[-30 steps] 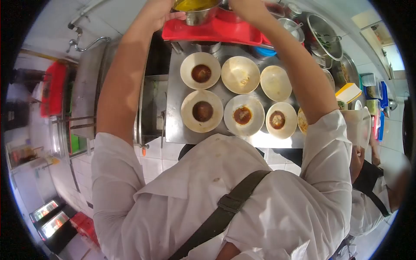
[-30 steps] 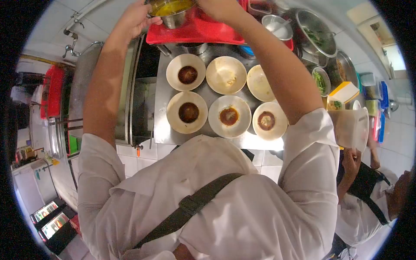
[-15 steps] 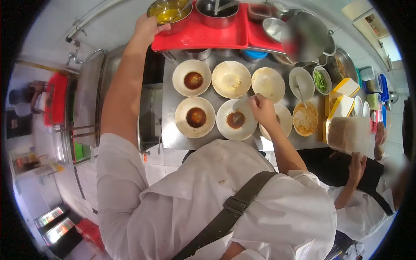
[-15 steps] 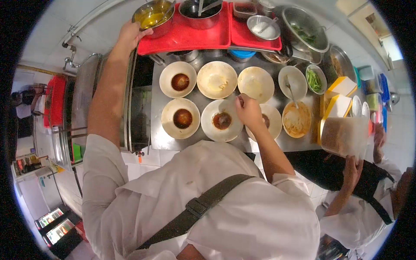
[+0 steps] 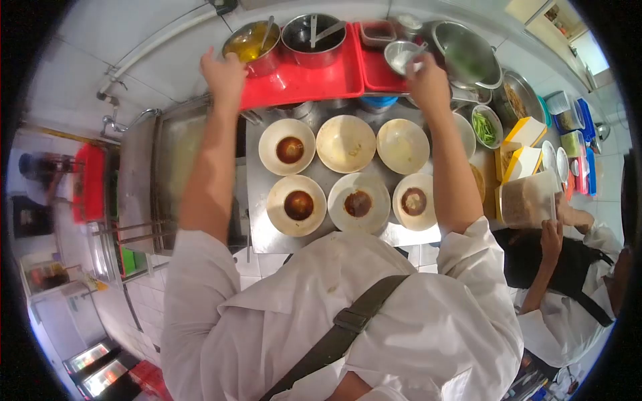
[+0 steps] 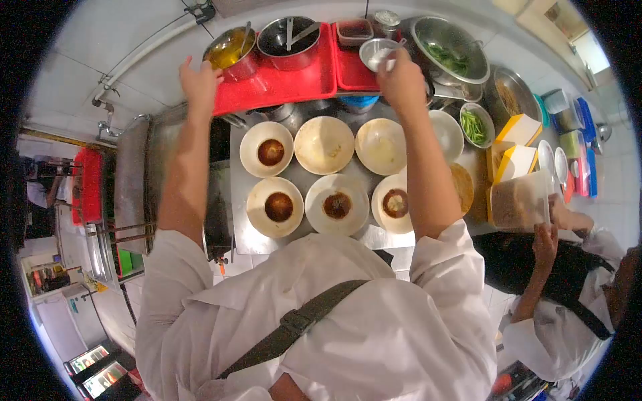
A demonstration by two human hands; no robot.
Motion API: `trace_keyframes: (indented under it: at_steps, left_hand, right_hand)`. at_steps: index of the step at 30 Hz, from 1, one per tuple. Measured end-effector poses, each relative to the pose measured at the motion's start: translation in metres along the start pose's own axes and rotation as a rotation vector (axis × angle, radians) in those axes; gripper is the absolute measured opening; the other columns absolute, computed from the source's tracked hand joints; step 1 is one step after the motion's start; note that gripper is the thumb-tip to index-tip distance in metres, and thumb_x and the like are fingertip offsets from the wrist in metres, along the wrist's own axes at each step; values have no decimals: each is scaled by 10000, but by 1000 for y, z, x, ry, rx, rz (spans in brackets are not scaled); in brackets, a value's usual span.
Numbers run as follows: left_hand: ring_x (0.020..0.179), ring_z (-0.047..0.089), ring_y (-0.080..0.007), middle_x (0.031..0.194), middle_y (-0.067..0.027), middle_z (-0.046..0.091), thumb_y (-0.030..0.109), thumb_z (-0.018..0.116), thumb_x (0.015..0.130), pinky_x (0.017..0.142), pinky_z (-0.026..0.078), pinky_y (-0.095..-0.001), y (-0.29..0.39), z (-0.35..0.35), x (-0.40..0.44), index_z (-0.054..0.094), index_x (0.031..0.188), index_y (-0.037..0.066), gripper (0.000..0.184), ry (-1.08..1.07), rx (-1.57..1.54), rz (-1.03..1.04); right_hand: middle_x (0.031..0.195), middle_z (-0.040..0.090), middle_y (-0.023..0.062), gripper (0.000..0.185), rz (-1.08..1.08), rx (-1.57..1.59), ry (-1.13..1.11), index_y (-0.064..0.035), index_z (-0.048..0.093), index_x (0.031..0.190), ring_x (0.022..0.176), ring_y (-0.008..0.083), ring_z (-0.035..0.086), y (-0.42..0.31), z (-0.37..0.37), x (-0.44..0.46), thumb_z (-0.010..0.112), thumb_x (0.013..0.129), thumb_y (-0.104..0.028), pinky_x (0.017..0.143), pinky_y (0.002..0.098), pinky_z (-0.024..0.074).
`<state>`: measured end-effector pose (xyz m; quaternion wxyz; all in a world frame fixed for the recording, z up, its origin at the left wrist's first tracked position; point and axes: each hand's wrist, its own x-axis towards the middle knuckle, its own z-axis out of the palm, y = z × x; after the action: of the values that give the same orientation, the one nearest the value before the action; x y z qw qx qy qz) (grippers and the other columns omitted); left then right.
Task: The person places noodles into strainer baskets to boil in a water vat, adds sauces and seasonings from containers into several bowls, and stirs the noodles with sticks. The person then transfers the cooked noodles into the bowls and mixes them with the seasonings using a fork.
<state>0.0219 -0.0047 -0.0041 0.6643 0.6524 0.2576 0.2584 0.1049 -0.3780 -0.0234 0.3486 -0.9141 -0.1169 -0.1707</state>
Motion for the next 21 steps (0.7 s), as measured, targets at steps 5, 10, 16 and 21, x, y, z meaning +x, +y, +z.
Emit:
trace_keyframes:
  at_steps: [5,10,16,21]
  left_hand:
    - [819,689,-330,1367,-220,399,291,630,884,580,581,-343,-10,81,-67,327,1359,-10,638,-194,-128,-284]
    - [890,657,-364,1244,-203,513,2,375,925,654,625,-423,-36,126,-18,337,1327,20,404,-307,-363,-227]
    - [990,626,-345,1298,-157,484,-101,304,890,670,631,-447,-15,135,-29,328,1365,131,529,-116,-324,-288]
    - [1010,596,-320,1275,-139,499,-109,336,881,729,624,-432,-1,124,-50,394,1337,162,534,-207,-331,-219]
  right_hand:
    - [856,666,258,301,-155,180,-147,-1,670,901,846,414,652,-56,51,32,620,844,-292,765,472,515]
    - [789,656,256,305,-69,328,-246,10,669,910,781,357,671,-81,48,3,615,837,-282,724,420,515]
    - [729,639,218,289,-35,356,-282,-13,678,934,694,323,643,-62,49,9,623,830,-277,665,411,499]
    - [739,626,201,226,-747,42,391,-63,693,950,701,359,608,-83,67,46,642,832,-250,660,465,483]
